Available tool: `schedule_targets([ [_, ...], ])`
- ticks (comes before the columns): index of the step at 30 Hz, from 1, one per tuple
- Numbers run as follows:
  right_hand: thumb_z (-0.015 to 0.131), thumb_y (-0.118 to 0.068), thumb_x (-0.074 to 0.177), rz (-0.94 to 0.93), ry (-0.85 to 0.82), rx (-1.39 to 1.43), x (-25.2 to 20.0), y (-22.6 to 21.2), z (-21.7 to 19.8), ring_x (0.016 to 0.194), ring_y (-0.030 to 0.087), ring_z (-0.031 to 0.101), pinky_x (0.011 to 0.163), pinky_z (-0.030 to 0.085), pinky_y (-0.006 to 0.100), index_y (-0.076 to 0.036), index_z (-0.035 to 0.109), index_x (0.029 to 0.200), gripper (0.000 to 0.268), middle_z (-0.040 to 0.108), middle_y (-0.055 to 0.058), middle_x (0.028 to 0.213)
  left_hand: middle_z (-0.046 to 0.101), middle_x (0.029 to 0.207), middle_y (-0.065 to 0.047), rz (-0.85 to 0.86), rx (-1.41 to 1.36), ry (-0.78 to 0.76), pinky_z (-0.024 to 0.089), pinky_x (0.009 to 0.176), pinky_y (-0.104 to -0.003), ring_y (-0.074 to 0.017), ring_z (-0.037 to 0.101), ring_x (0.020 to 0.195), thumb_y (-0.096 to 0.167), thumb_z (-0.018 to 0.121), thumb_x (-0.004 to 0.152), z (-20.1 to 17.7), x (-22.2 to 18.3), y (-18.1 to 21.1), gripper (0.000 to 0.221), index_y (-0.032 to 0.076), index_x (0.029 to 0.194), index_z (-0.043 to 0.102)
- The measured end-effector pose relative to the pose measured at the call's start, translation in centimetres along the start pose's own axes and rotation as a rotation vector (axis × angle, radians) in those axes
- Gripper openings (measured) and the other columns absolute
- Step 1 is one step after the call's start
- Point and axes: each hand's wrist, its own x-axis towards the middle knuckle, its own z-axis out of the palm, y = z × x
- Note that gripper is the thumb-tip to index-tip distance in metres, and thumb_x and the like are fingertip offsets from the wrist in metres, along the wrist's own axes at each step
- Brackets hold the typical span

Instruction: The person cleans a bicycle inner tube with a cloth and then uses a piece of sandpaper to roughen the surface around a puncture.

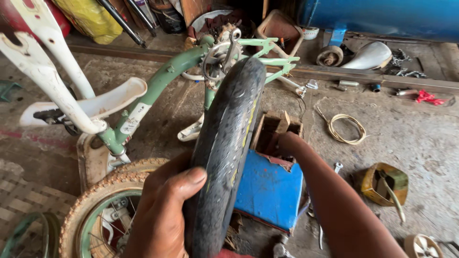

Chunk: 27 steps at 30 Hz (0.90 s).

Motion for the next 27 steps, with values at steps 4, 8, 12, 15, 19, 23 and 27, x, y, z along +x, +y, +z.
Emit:
schedule_targets([
  [4, 0.083, -0.022, 0.082, -0.048, -0.149, -0.257, 4.2, 0.8, 1.7, 0.086, 0.020, 0.075, 0.078, 0.059, 0.037, -0.016, 0.079, 0.111, 0.030, 0.080, 0.007, 0.097, 0.075, 0.094, -0.019, -0.111, -0.145, 0.037, 0.058, 0.071, -0.048, -0.0288, 0.071, 0.081, 0.024, 0.064, 0.085, -1.9, 0.0, -0.2, 0.055, -0.007, 0.130, 0.065],
  [8, 0.077, -0.009, 0.082, -0.015, -0.187, -0.126, 5.5, 1.9, 3.0, 0.092, 0.020, 0.073, 0.077, 0.061, 0.038, -0.021, 0.081, 0.114, 0.035, 0.079, 0.004, 0.108, 0.075, 0.096, -0.019, -0.115, -0.113, 0.047, 0.062, 0.073, -0.047, -0.0279, 0.073, 0.084, 0.026, 0.064, 0.084, -2.8, 0.2, -0.3, 0.057, -0.008, 0.130, 0.062],
  [12, 0.081, -0.002, 0.074, -0.120, -0.134, -0.026, 6.0, 2.4, 3.5, 0.101, 0.017, 0.071, 0.085, 0.061, 0.034, -0.022, 0.080, 0.114, 0.045, 0.078, 0.000, 0.115, 0.075, 0.098, -0.020, -0.144, -0.055, 0.144, 0.063, 0.075, -0.044, -0.0275, 0.075, 0.088, 0.027, 0.066, 0.080, -3.2, 0.6, -0.4, 0.059, -0.006, 0.129, 0.059],
  [15, 0.081, -0.011, 0.080, -0.030, -0.147, -0.088, 6.0, 3.0, 3.8, 0.103, 0.020, 0.072, 0.086, 0.061, 0.033, -0.025, 0.079, 0.117, 0.039, 0.074, 0.001, 0.120, 0.072, 0.100, -0.023, -0.103, -0.065, 0.019, 0.060, 0.074, -0.044, -0.0288, 0.071, 0.088, 0.027, 0.068, 0.084, -3.6, 0.3, -0.7, 0.062, -0.010, 0.134, 0.060],
  [19, 0.082, -0.007, 0.078, -0.113, -0.239, -0.158, 6.0, 3.1, 3.1, 0.106, 0.018, 0.068, 0.089, 0.057, 0.033, -0.023, 0.074, 0.123, 0.048, 0.075, 0.002, 0.122, 0.073, 0.103, -0.024, -0.148, -0.027, 0.114, 0.059, 0.076, -0.043, -0.0285, 0.070, 0.091, 0.029, 0.069, 0.084, -3.7, 0.1, -0.8, 0.063, -0.008, 0.134, 0.060],
  [23, 0.080, -0.009, 0.081, 0.055, -0.330, 0.025, 3.9, 1.4, 0.9, 0.093, 0.021, 0.066, 0.075, 0.059, 0.035, -0.026, 0.076, 0.128, 0.050, 0.074, 0.005, 0.112, 0.067, 0.110, -0.020, -0.137, 0.065, 0.298, 0.060, 0.080, -0.047, -0.0278, 0.072, 0.096, 0.028, 0.071, 0.079, -3.1, -0.2, -1.2, 0.064, 0.000, 0.135, 0.057],
  [27, 0.073, 0.003, 0.085, 0.191, -0.401, 0.051, 1.5, -1.4, -2.1, 0.087, 0.027, 0.073, 0.064, 0.061, 0.038, -0.021, 0.061, 0.140, 0.061, 0.072, 0.010, 0.105, 0.073, 0.107, -0.022, -0.082, -0.055, 0.179, 0.062, 0.082, -0.044, -0.0288, 0.072, 0.096, 0.025, 0.071, 0.081, -3.2, 0.1, -1.2, 0.063, -0.006, 0.134, 0.059],
])
